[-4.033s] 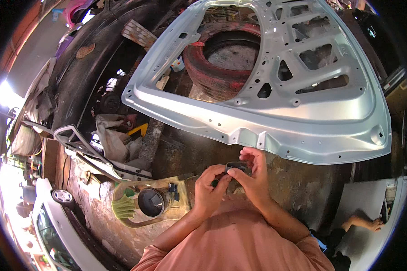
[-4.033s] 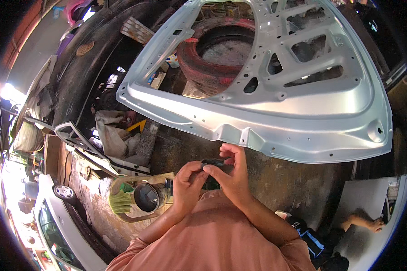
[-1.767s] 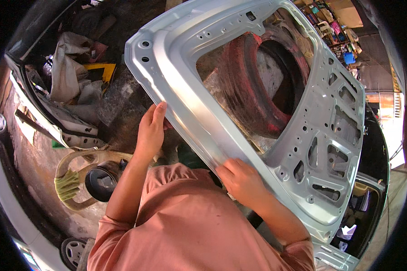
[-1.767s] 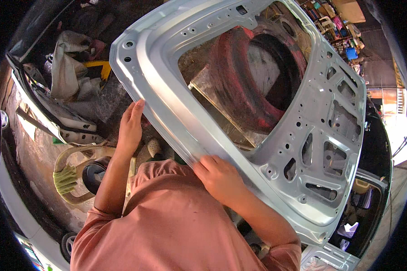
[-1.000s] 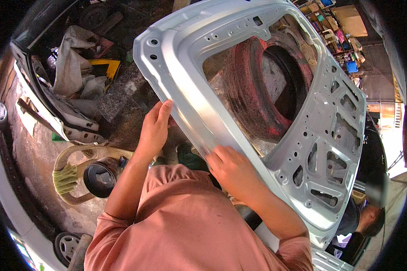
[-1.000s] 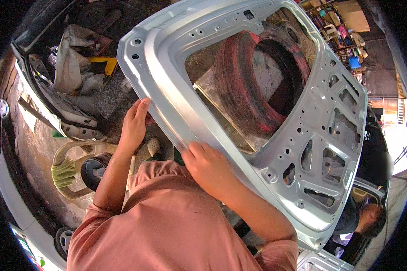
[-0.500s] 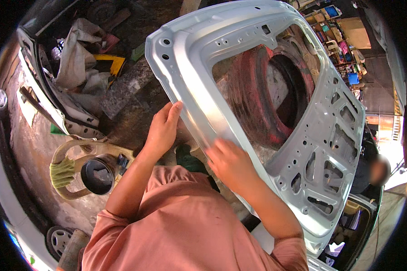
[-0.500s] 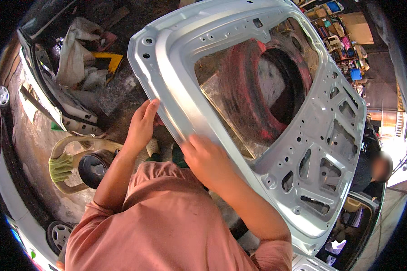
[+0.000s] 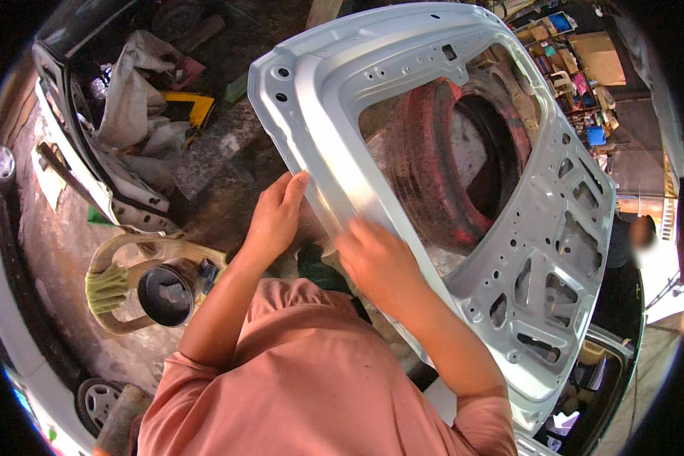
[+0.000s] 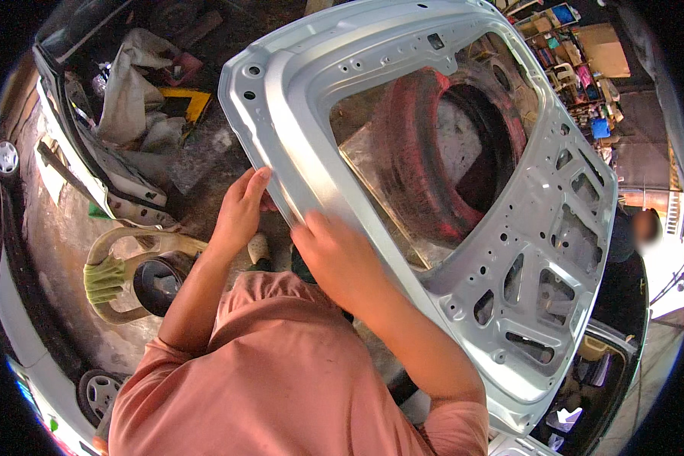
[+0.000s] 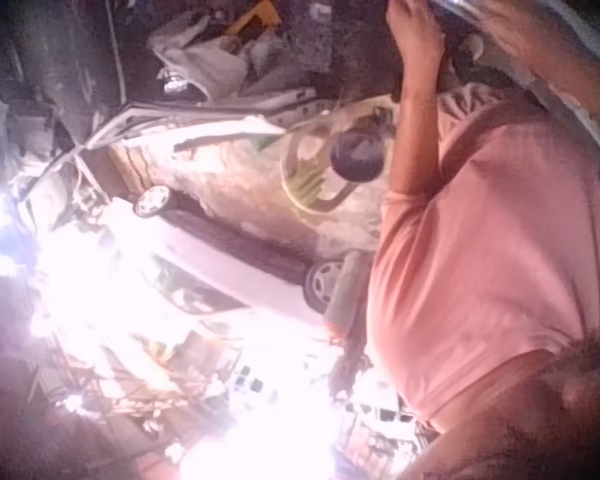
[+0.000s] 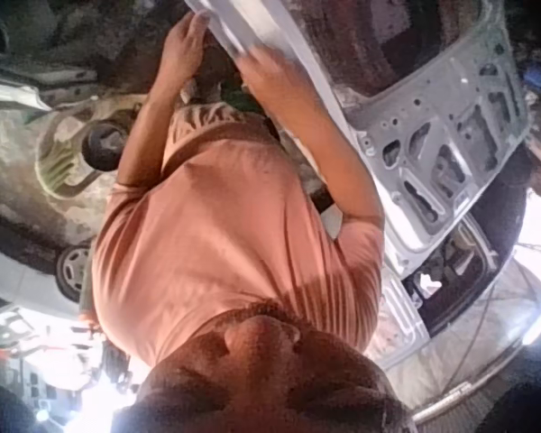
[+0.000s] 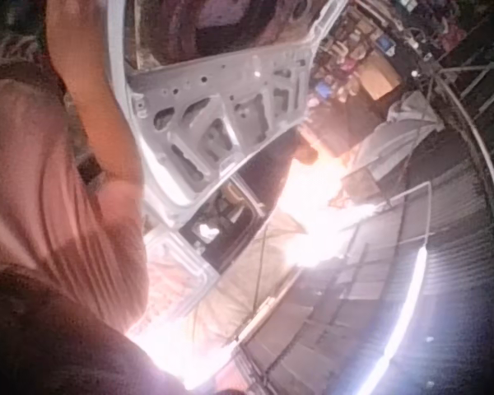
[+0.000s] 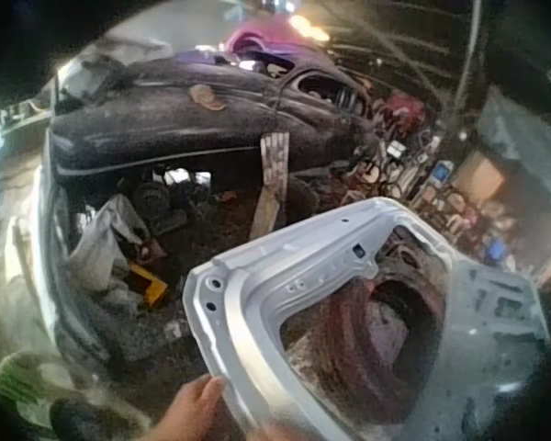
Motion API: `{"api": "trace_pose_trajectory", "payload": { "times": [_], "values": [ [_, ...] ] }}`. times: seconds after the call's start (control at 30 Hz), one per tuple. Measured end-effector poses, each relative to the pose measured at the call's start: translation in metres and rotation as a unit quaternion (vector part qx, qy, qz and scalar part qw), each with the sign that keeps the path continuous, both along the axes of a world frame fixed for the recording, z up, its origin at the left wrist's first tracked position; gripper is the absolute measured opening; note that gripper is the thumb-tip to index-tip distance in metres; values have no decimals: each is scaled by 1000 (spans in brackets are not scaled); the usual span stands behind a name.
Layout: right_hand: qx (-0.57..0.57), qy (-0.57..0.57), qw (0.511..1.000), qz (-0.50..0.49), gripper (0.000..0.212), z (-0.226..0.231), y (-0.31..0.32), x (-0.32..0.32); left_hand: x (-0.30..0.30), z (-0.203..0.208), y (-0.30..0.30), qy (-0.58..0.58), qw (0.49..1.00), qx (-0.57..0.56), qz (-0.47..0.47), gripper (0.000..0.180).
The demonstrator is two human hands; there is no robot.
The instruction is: The person sands the edges and surface of a large, light-colored car door panel using a sanding block. The panel is propped up on a tire in a cluttered garage. The person repeatedly dips the sanding block into a bucket of water and continues sanding different sections of the panel.
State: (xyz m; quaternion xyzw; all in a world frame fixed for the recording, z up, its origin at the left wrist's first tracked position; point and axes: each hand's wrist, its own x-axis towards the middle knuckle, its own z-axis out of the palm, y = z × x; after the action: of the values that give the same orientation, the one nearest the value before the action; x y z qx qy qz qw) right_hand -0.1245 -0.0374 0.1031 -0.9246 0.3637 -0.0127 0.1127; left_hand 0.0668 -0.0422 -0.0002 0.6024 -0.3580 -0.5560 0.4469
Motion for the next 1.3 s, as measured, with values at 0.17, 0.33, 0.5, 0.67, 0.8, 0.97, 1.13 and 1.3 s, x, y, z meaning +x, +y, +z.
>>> {"api": "trace_pose_trajectory", "payload": {
  "times": [0.17,0.33,0.5,0.67,0.8,0.97,1.13,1.3],
  "values": [
    [60,51,997,-24,16,17,57,-65,-2,-2,0,0,1000,-30,-1,51],
    [49,5,996,-72,18,19,58,-58,-1,-10,-1,4,1000,-23,0,51],
    [55,-29,992,-114,15,11,60,-59,0,-5,-1,2,1000,-12,-5,50],
    [46,-28,992,-116,13,9,45,-42,1,-6,-1,3,999,-28,-16,48],
    [21,-74,990,-118,12,-3,18,-10,-1,-12,-2,16,999,-27,-1,46],
    [50,-36,989,-136,11,0,40,-34,-1,-12,-1,25,999,-32,6,48],
    [72,-43,986,-141,11,7,44,-40,-9,-19,0,27,998,-42,23,49],
    [42,-88,986,-138,12,-7,19,-16,-4,-13,-2,1,1000,-19,15,50]
  ]
}}
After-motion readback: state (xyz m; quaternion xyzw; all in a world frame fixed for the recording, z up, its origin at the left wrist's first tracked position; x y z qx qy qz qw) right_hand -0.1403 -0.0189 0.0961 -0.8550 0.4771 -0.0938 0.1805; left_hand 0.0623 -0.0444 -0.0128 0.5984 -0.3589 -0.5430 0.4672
